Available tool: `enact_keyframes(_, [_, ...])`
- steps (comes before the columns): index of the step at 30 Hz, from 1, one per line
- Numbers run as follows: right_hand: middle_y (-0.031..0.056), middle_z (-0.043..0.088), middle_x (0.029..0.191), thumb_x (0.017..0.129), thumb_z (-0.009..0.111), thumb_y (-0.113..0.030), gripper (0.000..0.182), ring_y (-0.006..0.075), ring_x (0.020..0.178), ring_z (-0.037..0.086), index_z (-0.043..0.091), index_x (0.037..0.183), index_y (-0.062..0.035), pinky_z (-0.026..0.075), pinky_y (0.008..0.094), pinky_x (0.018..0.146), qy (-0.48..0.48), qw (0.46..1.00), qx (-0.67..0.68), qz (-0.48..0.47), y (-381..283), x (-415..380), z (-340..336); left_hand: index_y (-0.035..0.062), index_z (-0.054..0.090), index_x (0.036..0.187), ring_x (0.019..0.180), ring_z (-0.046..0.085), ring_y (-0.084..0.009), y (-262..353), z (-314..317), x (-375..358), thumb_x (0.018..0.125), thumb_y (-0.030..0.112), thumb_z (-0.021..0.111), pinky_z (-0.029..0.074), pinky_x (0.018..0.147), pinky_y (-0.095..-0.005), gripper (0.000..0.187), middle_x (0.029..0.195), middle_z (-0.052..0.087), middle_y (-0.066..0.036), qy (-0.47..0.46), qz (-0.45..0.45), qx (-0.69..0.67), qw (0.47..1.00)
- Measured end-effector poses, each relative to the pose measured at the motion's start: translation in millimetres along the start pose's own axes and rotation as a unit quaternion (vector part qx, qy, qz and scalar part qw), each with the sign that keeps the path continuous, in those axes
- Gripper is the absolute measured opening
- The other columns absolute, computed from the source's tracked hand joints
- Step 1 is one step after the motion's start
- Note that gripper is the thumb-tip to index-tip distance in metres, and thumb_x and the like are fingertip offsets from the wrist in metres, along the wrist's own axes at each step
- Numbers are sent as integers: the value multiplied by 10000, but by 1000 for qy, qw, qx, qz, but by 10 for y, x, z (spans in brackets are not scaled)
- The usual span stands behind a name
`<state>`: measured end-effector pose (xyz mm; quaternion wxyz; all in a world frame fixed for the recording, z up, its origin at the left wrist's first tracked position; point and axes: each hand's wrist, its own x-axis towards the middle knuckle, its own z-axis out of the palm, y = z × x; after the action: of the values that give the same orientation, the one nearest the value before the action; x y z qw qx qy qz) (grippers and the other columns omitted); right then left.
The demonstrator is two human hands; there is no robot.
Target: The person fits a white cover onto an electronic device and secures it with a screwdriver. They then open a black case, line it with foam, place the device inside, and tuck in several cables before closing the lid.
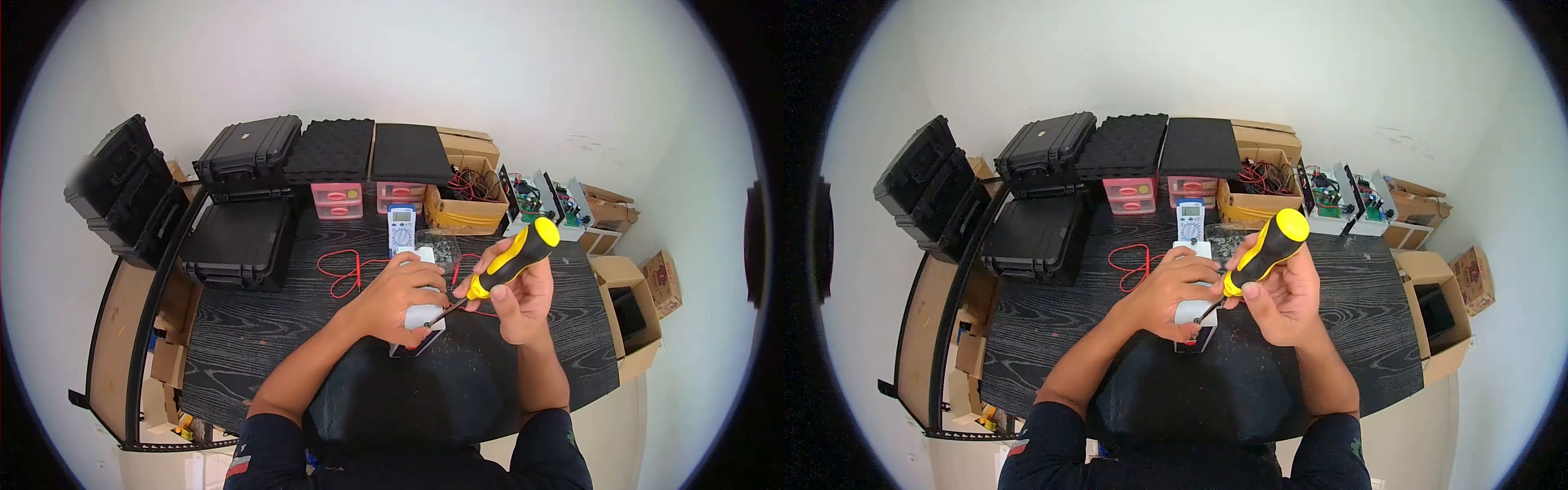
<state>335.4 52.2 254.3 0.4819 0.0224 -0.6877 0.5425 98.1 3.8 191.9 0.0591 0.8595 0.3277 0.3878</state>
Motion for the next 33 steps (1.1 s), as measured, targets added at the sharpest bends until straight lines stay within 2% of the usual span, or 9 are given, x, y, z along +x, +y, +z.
enact_keyframes(12, [200,602,1233,1016,628,30,478,289,1068,757,387,1429,17,680,345,812,-16,999,32,8,-2,-11,-45,154,762,1096,1262,627,-320,-10,20,38,638,311,812,371,1099,-539,487,1167,690,-55,2,14,9,1000])
enact_keyframes(15, [162,553,1169,970,739,-51,505,335,913,769,414,1354,-8,681,338,657,-24,999,-8,35,69,-29,-104,150,763,1087,1265,624,-315,-31,47,28,628,314,821,372,1098,-538,491,1166,690,-56,5,15,9,1000])
enact_keyframes(18, [148,527,1151,929,811,-75,490,333,859,770,461,1267,-13,677,333,609,-26,999,17,21,79,12,-78,147,763,1083,1273,619,-311,-18,32,48,614,316,837,369,1099,-534,503,1158,687,-58,-10,10,13,1000])
enact_keyframes(19, [176,553,1230,937,774,10,472,285,1015,767,471,1298,-8,642,313,694,-58,993,102,-13,116,35,-78,147,761,1086,1271,619,-309,-11,20,58,610,314,844,368,1099,-532,511,1155,685,-58,-11,12,6,1000])
enact_keyframes(23, [204,601,1280,972,761,-57,425,299,1013,771,535,1321,32,653,322,725,-14,983,143,114,-9,34,-78,147,750,1092,1260,617,-300,44,-54,102,606,307,864,367,1097,-529,525,1147,679,-55,-24,8,-8,1000])
enact_keyframes(27, [228,641,1274,931,787,11,460,305,973,775,551,1326,28,647,345,717,-32,990,98,100,-33,44,-98,146,737,1081,1254,611,-287,53,-33,111,621,300,873,358,1104,-532,504,1150,679,-46,-31,1,3,1000])
enact_keyframes(30, [235,669,1222,907,810,23,496,295,955,777,537,1321,25,648,353,721,-65,986,156,3,179,51,-119,145,736,1076,1259,607,-279,26,29,113,637,296,873,342,1115,-541,484,1155,681,-44,-20,18,8,1000])
enact_keyframes(31, [251,685,1208,919,804,9,493,289,957,775,520,1322,19,647,351,723,-69,983,172,-1,209,51,-121,145,738,1075,1260,607,-279,26,41,113,642,296,872,338,1118,-545,478,1155,682,-43,-20,17,7,1000])
enact_keyframes(33, [260,682,1231,922,802,3,469,287,959,775,541,1312,18,647,350,729,-37,977,194,75,115,35,-130,144,741,1074,1262,607,-277,25,52,116,652,295,869,328,1125,-551,467,1156,685,-42,-20,17,7,1000])
